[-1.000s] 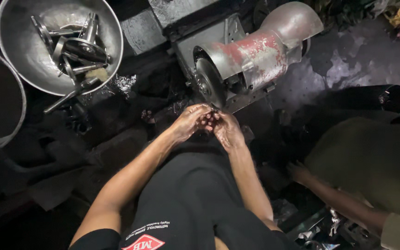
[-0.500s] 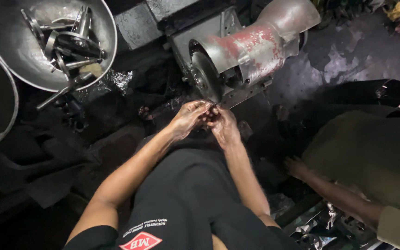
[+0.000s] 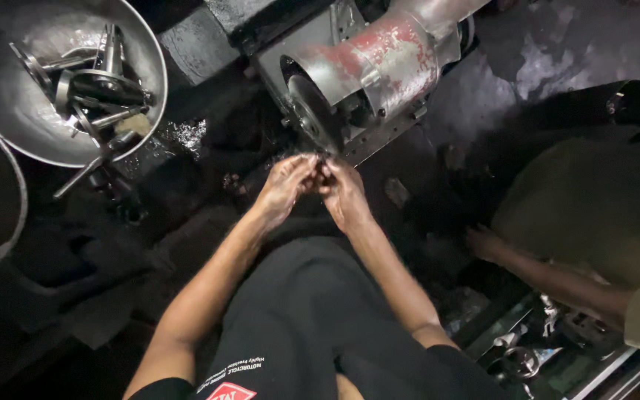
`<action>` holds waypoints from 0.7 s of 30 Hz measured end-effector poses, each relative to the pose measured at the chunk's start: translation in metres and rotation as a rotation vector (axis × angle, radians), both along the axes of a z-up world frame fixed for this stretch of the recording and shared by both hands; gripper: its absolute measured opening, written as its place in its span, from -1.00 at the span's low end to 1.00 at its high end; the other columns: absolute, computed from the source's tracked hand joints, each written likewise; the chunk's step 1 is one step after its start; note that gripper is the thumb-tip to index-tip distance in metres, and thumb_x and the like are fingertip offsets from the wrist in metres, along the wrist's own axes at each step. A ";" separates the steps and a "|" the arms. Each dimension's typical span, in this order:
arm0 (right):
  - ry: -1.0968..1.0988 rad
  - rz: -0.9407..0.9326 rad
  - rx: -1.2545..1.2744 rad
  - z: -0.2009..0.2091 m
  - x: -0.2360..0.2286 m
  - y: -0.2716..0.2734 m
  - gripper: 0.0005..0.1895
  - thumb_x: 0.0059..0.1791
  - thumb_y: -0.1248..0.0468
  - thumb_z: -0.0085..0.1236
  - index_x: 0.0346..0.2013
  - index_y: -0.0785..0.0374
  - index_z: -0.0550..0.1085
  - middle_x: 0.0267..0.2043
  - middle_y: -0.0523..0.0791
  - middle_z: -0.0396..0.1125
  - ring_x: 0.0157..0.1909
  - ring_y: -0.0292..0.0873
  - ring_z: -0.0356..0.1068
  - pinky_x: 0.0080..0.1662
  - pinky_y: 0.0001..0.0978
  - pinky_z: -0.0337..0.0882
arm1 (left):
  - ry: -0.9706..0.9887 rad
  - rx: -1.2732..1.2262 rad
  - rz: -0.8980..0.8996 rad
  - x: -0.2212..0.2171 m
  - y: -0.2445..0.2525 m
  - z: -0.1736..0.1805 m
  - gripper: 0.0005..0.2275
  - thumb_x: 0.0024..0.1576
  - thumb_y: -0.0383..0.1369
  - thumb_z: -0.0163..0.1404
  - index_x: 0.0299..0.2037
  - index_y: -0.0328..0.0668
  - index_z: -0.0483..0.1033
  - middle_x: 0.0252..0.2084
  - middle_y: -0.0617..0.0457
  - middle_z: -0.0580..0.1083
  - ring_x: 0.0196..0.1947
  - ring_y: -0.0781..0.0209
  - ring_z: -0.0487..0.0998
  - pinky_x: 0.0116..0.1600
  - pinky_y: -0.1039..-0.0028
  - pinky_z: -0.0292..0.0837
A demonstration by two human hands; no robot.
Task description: The person repeatedly picks up small metal parts from a bowl, grinds them against a rotating grinding wheel, and returns them to the bowl. The person also wipes their hands with a rag and moves around the workshop.
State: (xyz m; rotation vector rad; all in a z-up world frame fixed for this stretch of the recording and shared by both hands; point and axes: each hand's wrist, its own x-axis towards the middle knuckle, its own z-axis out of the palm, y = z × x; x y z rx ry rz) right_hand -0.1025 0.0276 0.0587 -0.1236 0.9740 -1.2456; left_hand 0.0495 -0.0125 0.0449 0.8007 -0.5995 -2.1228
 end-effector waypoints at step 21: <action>0.549 0.268 -0.427 0.097 0.000 0.045 -0.95 0.11 0.37 0.08 -0.15 0.30 0.44 -0.18 -0.13 0.39 -0.16 -0.26 0.42 -0.11 -0.41 0.43 | 0.189 -0.435 -0.364 0.041 0.006 0.060 -0.85 0.31 -0.39 0.04 -0.13 -0.38 0.53 -0.18 0.03 0.53 -0.17 0.28 0.59 -0.01 0.50 0.51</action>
